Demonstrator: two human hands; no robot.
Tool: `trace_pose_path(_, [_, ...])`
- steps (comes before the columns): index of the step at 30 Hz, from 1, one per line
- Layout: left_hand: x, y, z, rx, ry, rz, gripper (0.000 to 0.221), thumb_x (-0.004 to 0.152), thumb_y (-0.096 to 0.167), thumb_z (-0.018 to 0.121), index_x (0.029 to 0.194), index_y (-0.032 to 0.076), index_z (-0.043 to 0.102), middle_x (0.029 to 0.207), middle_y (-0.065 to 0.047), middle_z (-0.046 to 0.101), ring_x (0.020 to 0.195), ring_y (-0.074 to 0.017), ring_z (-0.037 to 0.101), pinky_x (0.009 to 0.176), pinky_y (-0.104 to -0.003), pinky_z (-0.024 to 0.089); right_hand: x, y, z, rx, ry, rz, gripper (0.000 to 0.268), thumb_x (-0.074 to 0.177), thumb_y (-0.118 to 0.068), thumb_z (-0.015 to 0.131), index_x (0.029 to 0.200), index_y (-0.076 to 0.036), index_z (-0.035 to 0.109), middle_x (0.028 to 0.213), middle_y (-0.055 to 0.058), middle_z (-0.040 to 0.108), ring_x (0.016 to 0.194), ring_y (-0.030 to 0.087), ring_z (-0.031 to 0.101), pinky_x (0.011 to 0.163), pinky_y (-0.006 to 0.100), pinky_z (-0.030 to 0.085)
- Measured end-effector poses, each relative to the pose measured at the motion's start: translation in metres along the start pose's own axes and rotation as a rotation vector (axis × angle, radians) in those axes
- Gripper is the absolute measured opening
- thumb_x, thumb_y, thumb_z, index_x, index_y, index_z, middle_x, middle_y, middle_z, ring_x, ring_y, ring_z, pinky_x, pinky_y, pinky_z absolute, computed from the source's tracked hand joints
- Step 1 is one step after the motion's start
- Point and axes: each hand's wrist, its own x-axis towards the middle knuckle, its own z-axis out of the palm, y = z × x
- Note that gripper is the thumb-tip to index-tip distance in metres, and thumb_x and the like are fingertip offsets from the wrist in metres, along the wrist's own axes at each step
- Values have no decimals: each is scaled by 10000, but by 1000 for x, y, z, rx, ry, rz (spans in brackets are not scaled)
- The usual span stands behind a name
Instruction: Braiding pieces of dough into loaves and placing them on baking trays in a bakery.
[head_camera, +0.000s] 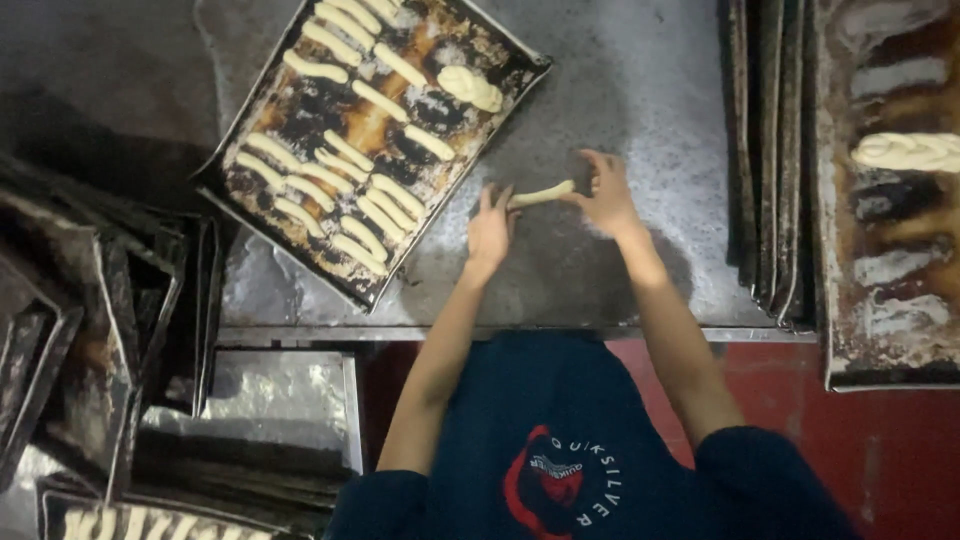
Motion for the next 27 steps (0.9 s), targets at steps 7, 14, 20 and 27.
trace_pose_path(7, [17,-13,40,91,74,58,310,1005,240,632,1312,258,666,1326,-56,622,1049,-305,753,894,-428,631,26,109,12,-509,-9,-29,505,883,-235,850,1345,-161,660,1248,220,602,1210,446,582,978,534,483])
trace_pose_path(14, [-31,-18,-8,-96,58,-29,306,1022,260,592,1322,209,618,1340,-86,535,1014,-360,746,917,-475,620,-19,75,-32,495,59,-103,313,861,-39,779,1087,-185,620,1038,49,665,986,188,668,875,281,520])
trace_pose_path(20, [-71,53,-42,-593,45,44,613,869,331,813,1365,52,586,1338,-229,572,1206,-454,643,939,-521,579,-71,-4,-2,969,137,-133,412,739,83,844,846,-185,549,917,-39,646,909,115,683,779,234,514])
trace_pose_path(27, [-74,32,58,-1096,-80,-63,350,971,299,786,1226,93,665,1096,-127,734,913,-242,742,709,-339,606,-79,11,24,690,267,-20,426,716,24,962,973,-105,647,864,23,704,837,119,722,758,249,602])
